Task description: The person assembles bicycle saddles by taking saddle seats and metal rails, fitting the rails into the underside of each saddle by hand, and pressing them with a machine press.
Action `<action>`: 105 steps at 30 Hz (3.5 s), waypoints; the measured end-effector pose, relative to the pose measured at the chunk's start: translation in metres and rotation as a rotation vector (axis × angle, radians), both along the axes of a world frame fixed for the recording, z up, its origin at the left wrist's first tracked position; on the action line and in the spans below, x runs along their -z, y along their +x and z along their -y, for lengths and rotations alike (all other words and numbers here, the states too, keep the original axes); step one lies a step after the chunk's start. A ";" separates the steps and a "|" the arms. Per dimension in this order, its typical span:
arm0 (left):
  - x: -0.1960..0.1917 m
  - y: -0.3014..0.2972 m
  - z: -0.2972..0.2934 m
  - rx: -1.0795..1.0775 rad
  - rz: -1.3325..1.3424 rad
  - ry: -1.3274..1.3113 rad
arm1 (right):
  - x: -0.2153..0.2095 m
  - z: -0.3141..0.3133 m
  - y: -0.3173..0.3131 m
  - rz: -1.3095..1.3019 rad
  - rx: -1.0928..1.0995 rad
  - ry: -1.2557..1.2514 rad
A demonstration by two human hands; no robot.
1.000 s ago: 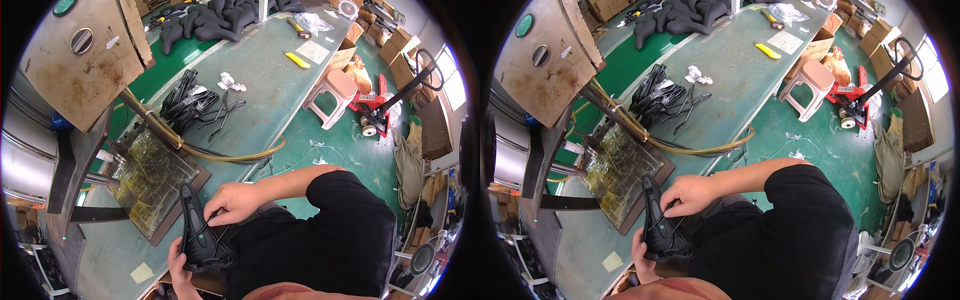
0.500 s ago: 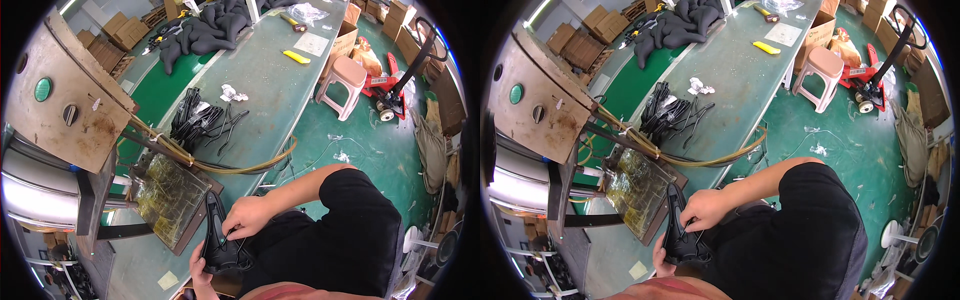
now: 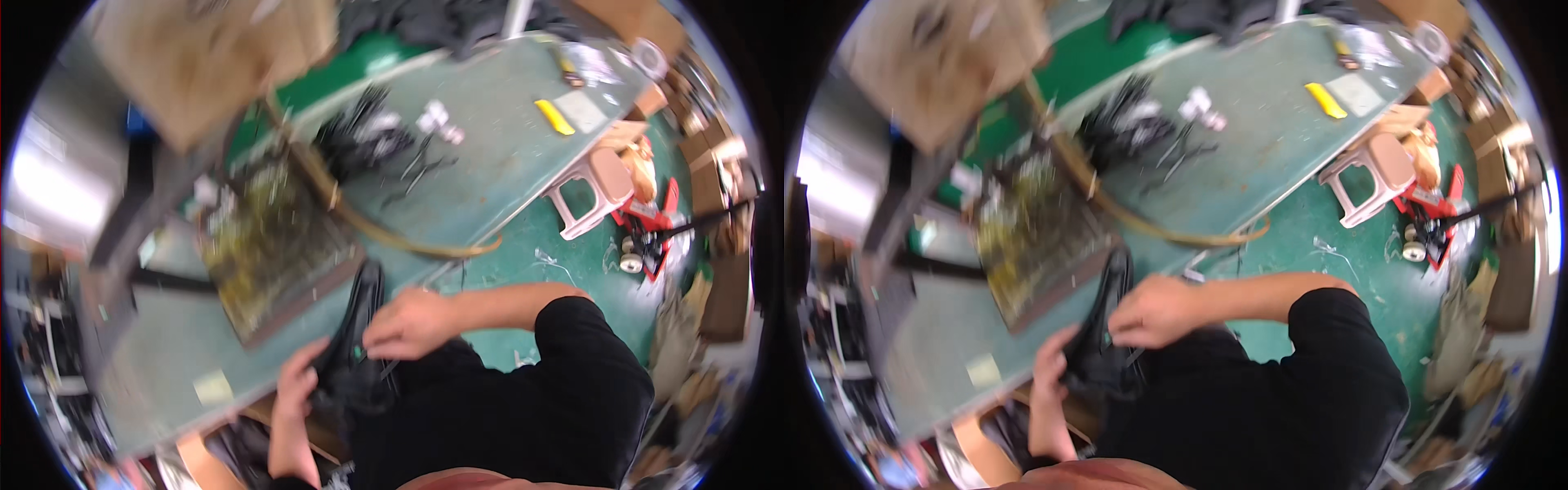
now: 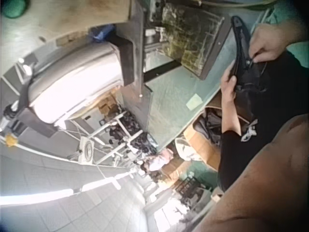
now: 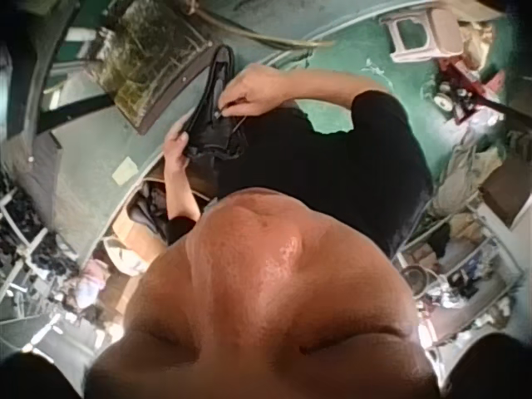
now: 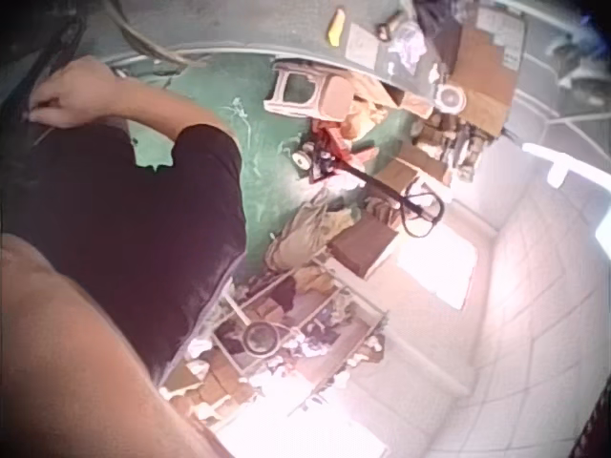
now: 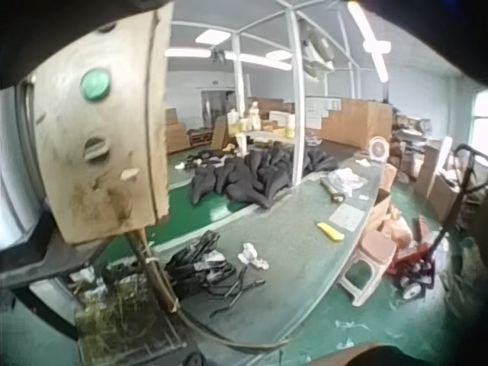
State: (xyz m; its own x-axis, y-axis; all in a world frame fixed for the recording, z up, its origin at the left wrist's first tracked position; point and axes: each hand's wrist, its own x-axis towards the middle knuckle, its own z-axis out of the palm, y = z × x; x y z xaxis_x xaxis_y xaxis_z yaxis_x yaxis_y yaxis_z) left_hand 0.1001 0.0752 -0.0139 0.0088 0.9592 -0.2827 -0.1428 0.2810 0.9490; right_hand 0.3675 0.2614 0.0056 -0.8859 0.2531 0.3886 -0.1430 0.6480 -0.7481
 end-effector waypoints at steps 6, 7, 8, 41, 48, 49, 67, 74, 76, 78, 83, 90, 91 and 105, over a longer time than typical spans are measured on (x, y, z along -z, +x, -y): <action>-0.019 -0.011 0.002 0.033 -0.097 0.099 | -0.017 0.003 -0.015 0.057 -0.004 0.065; -0.016 -0.008 0.011 -0.025 -0.031 0.087 | -0.011 0.010 -0.020 0.097 -0.071 -0.007; -0.015 -0.007 0.012 -0.055 -0.006 -0.028 | -0.008 0.011 -0.024 0.134 -0.092 0.016; 0.030 -0.012 0.021 -0.046 0.268 -0.041 | -0.002 0.016 -0.082 0.123 -0.301 0.179; 0.020 -0.014 0.007 0.030 0.179 0.007 | -0.005 0.014 -0.094 0.043 -0.338 0.228; 0.020 -0.013 0.010 0.049 0.166 0.022 | -0.004 0.014 -0.096 0.028 -0.335 0.226; 0.000 -0.045 -0.119 -0.666 -1.185 0.527 | 0.031 -0.046 -0.178 -0.049 0.696 0.424; 0.029 -0.077 -0.178 -0.724 -1.393 0.737 | 0.046 -0.089 -0.216 -0.256 0.796 0.463; 0.029 -0.077 -0.179 -0.719 -1.392 0.754 | 0.050 -0.089 -0.213 -0.276 0.784 0.446; 0.031 -0.076 -0.178 -0.703 -1.435 0.761 | 0.052 -0.088 -0.209 -0.296 0.769 0.429; 0.026 -0.066 -0.168 -0.736 -1.376 0.732 | 0.048 -0.080 -0.206 -0.291 0.761 0.273; 0.022 -0.062 -0.157 -0.812 -1.312 0.535 | 0.035 -0.071 -0.195 -0.057 0.729 0.105; 0.020 -0.062 -0.157 -0.766 -1.241 0.392 | 0.030 -0.071 -0.191 -0.062 0.719 0.116; -0.046 -0.038 -0.087 -0.298 0.350 0.225 | 0.062 -0.085 -0.044 -0.366 0.629 -0.106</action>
